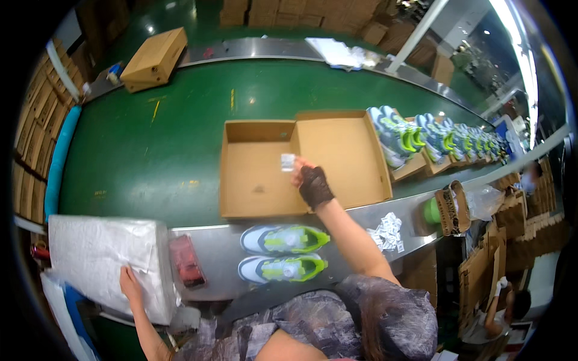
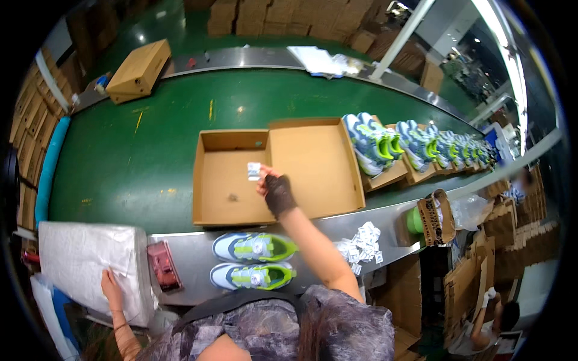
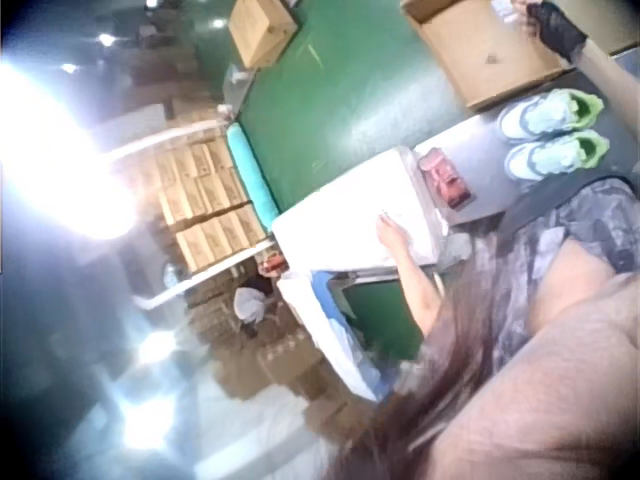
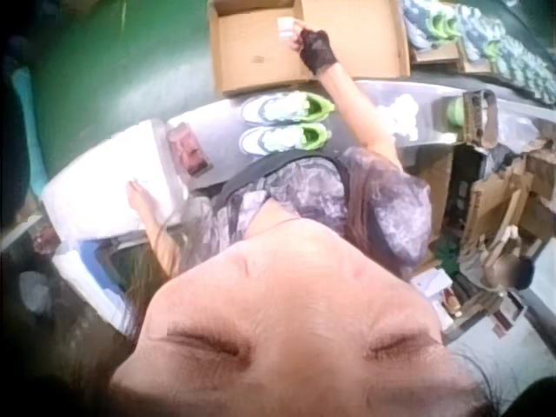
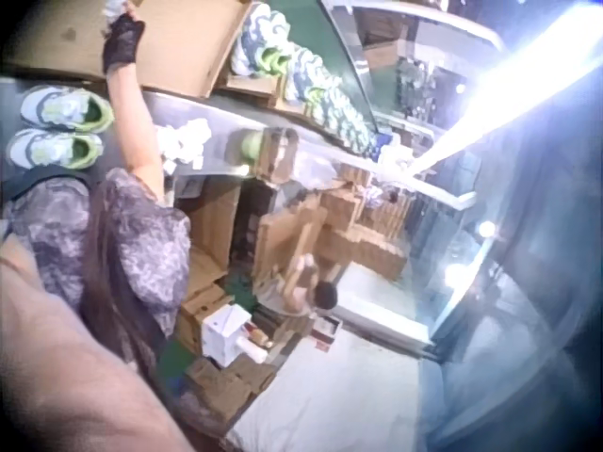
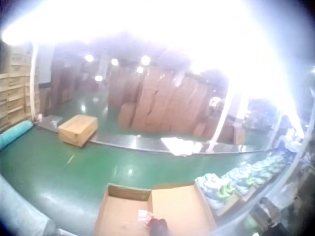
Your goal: The person repeatedly places pairs of sneakers into cardboard boxes, wraps them in tissue paper, closes the boxes, and moves them along a conveyor belt. The process is repeated for multiple pairs of shoes in a warehouse setting.
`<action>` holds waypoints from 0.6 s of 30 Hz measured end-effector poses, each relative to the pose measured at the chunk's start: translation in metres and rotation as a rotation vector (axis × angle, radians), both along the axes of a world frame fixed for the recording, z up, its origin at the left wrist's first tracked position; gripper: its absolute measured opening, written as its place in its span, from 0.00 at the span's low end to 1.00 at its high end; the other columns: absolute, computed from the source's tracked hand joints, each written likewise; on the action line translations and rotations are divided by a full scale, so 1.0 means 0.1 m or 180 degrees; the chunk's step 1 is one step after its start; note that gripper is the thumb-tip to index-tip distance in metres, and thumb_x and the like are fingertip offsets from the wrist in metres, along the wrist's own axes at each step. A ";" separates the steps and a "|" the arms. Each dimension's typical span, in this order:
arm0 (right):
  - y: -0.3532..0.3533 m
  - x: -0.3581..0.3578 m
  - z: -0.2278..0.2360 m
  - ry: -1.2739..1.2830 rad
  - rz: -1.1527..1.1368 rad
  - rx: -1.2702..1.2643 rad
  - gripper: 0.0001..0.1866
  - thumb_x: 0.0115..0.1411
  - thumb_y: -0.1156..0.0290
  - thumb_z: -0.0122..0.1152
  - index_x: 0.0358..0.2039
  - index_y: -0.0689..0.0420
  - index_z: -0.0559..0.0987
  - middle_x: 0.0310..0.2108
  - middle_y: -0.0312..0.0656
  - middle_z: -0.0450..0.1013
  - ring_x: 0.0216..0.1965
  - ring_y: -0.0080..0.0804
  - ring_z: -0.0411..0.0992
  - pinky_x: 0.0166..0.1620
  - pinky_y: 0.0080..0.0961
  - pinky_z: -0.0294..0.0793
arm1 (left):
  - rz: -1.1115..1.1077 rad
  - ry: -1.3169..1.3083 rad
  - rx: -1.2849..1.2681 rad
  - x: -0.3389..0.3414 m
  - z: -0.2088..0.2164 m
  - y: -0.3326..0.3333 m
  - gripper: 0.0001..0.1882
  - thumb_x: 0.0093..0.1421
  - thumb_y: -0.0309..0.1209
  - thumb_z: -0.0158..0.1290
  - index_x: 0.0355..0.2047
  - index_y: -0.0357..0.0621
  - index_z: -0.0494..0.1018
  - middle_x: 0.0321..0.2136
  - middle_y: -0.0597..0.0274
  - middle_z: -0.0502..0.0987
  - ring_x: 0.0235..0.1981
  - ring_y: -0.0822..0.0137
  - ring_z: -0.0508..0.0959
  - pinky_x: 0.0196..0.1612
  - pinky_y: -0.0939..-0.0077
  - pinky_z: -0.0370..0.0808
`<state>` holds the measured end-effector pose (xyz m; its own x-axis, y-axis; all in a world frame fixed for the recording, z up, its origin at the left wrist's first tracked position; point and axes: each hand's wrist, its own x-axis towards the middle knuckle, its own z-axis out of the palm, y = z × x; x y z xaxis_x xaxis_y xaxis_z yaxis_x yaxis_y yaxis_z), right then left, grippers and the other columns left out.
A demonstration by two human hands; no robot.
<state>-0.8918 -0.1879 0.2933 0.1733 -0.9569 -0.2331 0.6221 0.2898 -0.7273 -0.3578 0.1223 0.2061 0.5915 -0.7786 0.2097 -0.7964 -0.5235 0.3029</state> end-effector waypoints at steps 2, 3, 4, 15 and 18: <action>-0.14 -0.20 -0.37 -0.0232 0.0233 -0.0468 0.07 0.55 0.72 0.55 0.35 0.58 0.73 0.21 0.30 0.65 0.21 0.20 0.62 0.24 0.17 0.62 | 0.0152 0.0125 -0.0432 -0.10 0.39 -0.08 0.14 0.62 0.33 0.39 0.25 0.34 0.64 0.21 0.42 0.66 0.25 0.44 0.67 0.28 0.60 0.64; -0.11 -0.16 -0.35 -0.0185 0.0226 -0.0756 0.04 0.53 0.73 0.55 0.28 0.58 0.72 0.18 0.30 0.63 0.20 0.20 0.61 0.24 0.17 0.62 | 0.0143 -0.0263 -0.0775 0.04 0.60 -0.04 0.14 0.62 0.33 0.39 0.25 0.34 0.63 0.21 0.42 0.66 0.24 0.45 0.66 0.27 0.61 0.63; -0.14 -0.13 -0.31 -0.0139 -0.0009 -0.0208 0.04 0.53 0.74 0.54 0.29 0.58 0.70 0.18 0.30 0.62 0.20 0.20 0.60 0.24 0.18 0.61 | 0.0263 -0.0422 -0.0930 0.09 0.86 -0.07 0.15 0.62 0.34 0.40 0.24 0.34 0.62 0.20 0.43 0.65 0.23 0.46 0.65 0.27 0.62 0.63; 0.40 -0.24 0.34 0.1892 0.1684 -0.0374 0.09 0.55 0.68 0.56 0.36 0.55 0.70 0.26 0.31 0.68 0.23 0.16 0.65 0.27 0.18 0.69 | -0.1184 0.2244 -0.2481 -2.03 2.70 -1.67 0.09 0.64 0.33 0.40 0.32 0.42 0.66 0.24 0.75 0.61 0.26 0.84 0.60 0.28 0.90 0.58; 0.63 -0.13 1.02 0.1801 0.2056 -0.0792 0.33 0.51 0.75 0.57 0.58 0.48 0.57 0.27 0.33 0.69 0.26 0.17 0.66 0.31 0.16 0.69 | -0.2046 0.2672 -0.2112 -2.79 2.67 -2.20 0.08 0.64 0.31 0.39 0.27 0.44 0.63 0.19 0.76 0.57 0.20 0.83 0.57 0.22 0.88 0.57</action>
<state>-0.9044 -0.1245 0.3949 0.6181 -0.7466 -0.2460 -0.0789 0.2524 -0.9644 -0.6367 -0.0980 0.4727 0.2846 -0.8644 0.4144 -0.2842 0.3368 0.8977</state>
